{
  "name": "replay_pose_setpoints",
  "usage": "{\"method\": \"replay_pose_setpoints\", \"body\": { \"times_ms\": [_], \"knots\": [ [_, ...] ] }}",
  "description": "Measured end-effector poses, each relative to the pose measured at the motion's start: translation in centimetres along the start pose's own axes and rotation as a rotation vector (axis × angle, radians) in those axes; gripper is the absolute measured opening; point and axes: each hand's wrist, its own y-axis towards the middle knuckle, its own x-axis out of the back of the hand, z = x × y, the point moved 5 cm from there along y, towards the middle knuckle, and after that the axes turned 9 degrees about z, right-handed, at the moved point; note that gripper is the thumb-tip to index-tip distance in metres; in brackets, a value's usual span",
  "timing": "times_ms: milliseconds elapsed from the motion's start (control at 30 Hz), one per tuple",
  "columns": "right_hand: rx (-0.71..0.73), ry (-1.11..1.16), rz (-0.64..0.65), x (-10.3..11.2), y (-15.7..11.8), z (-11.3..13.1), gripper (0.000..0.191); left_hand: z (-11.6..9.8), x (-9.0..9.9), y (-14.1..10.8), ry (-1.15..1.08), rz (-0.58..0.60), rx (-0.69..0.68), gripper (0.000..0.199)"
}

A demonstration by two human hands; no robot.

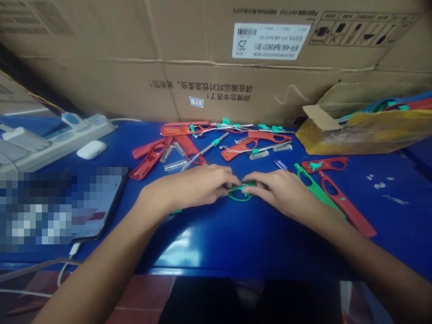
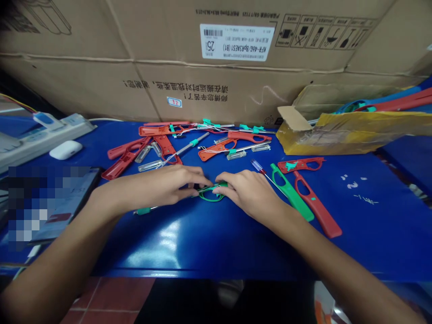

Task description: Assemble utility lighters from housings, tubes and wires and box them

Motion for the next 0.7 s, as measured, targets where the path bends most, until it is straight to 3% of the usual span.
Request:
{"method": "replay_pose_setpoints", "body": {
  "times_ms": [267, 467, 700],
  "knots": [
    [0.084, 0.095, -0.022, 0.4, -0.1, -1.3, 0.026, 0.7, 0.1, 0.2, -0.038, -0.007, -0.017, 0.029],
    [0.088, 0.036, 0.024, 0.0, 0.2, -1.4, 0.022, 1.0, 0.0, 0.3, -0.045, -0.029, 0.029, 0.032],
    [0.106, 0.058, -0.120, 0.6, 0.1, -1.1, 0.019, 1.3, -0.1, 0.2, -0.065, -0.029, 0.043, 0.029]
  ]
}}
